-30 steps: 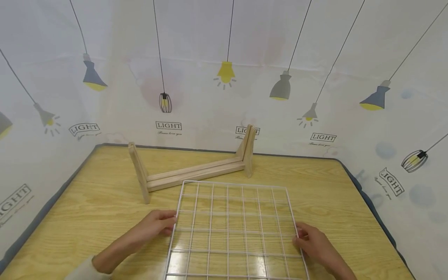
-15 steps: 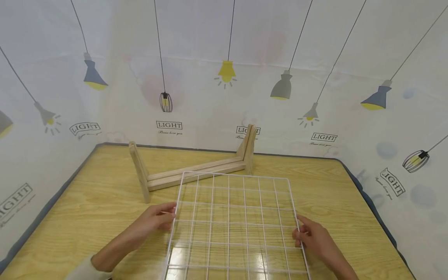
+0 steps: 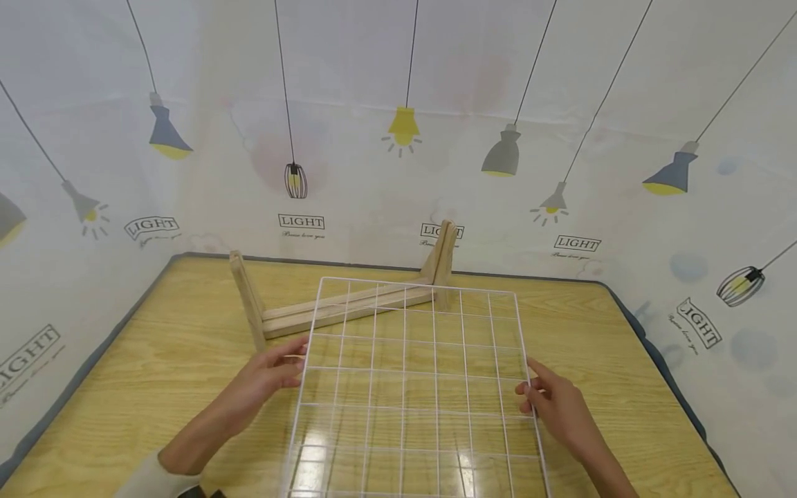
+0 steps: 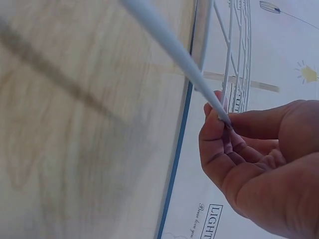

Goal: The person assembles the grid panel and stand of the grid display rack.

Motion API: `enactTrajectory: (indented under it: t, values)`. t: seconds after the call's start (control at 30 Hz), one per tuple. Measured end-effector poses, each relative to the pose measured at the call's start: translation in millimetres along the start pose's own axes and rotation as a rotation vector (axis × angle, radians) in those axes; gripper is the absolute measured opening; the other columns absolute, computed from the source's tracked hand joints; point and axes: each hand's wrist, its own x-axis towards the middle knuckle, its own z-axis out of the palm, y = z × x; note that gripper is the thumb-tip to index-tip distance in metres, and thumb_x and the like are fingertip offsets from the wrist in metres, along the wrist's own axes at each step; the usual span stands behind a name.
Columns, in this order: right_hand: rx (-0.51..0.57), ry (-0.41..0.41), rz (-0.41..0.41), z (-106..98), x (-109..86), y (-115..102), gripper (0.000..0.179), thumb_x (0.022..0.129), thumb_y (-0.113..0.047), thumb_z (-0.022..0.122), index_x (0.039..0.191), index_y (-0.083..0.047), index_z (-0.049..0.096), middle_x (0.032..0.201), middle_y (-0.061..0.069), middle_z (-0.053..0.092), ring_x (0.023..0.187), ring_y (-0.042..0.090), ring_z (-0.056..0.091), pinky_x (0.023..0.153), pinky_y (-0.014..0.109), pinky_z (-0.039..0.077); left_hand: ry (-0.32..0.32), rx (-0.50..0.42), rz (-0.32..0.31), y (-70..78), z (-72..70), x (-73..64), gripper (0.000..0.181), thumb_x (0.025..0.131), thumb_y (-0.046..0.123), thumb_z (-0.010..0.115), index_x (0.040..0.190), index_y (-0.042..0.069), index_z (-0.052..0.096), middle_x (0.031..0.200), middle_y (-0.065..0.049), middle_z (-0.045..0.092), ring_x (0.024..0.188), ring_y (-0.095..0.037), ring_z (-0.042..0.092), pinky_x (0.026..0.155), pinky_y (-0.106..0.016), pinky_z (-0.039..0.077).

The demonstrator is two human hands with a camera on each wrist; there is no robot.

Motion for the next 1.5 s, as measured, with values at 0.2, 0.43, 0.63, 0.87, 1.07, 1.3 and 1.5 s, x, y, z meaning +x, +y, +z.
enactTrajectory:
  t: [0.2,0.43,0.63,0.87,1.07,1.3,1.5]
  values:
    - [-0.040,0.064,-0.027,-0.7,6.9,-10.5,0.054,0.097,0.008,0.052,0.147,0.013,0.032,0.103,0.023,0.070,0.068,0.007,0.065,0.065,0.022,0.057,-0.044,0.004,0.057,5.8,-5.8,-0.9,0.064,0.101,0.007,0.050,0.157,0.001,0.019,0.149,-0.020,0.027,0.126,-0.030,0.038,0.098,-0.033,0.045]
    - [-0.040,0.123,-0.064,-1.5,14.0,-18.5,0.055,0.098,0.008,0.052,0.149,0.010,0.032,0.103,0.023,0.070,0.067,0.005,0.066,0.064,0.022,0.057,-0.103,-0.017,0.106,10.3,-11.9,2.5,0.067,0.103,0.009,0.046,0.159,0.008,0.010,0.158,-0.020,0.023,0.139,-0.041,0.034,0.105,-0.048,0.042]
    - [-0.028,0.183,-0.137,-2.0,21.3,-24.7,0.054,0.098,0.008,0.052,0.148,0.011,0.033,0.100,0.026,0.069,0.065,0.005,0.066,0.062,0.022,0.058,-0.133,-0.110,0.110,14.8,-11.6,5.4,0.073,0.104,0.008,0.046,0.160,0.015,0.000,0.159,-0.017,0.022,0.138,-0.039,0.042,0.101,-0.046,0.049]
    - [-0.048,0.247,-0.170,-2.8,27.2,-32.9,0.054,0.098,0.007,0.053,0.149,0.008,0.034,0.100,0.027,0.070,0.065,0.003,0.067,0.060,0.021,0.056,-0.125,-0.186,0.148,21.8,-10.3,7.8,0.077,0.104,0.008,0.047,0.160,0.023,-0.004,0.161,-0.016,0.016,0.134,-0.042,0.046,0.098,-0.049,0.051]
    - [-0.037,0.282,-0.196,-2.2,30.3,-37.6,0.055,0.098,0.005,0.054,0.149,0.007,0.034,0.101,0.027,0.071,0.065,0.002,0.068,0.060,0.020,0.056,-0.112,-0.198,0.206,28.3,-10.5,10.5,0.072,0.106,0.008,0.040,0.160,0.026,-0.005,0.159,-0.012,0.016,0.128,-0.021,0.055,0.096,-0.047,0.052]
    - [0.014,0.319,-0.227,0.1,35.6,-42.3,0.056,0.096,0.011,0.054,0.148,0.009,0.034,0.102,0.032,0.069,0.065,-0.004,0.067,0.061,0.018,0.057,-0.090,-0.212,0.254,38.1,-8.3,12.9,0.070,0.107,0.005,0.035,0.160,0.027,-0.005,0.156,-0.009,0.022,0.125,-0.019,0.057,0.097,-0.046,0.052]
    - [0.036,0.348,-0.229,-2.1,38.2,-48.6,0.056,0.097,0.008,0.053,0.150,0.005,0.034,0.104,0.033,0.068,0.064,-0.004,0.066,0.060,0.019,0.057,-0.074,-0.195,0.270,47.0,-6.4,14.2,0.065,0.108,0.008,0.034,0.161,0.022,-0.001,0.154,-0.011,0.029,0.124,-0.018,0.057,0.098,-0.048,0.051]
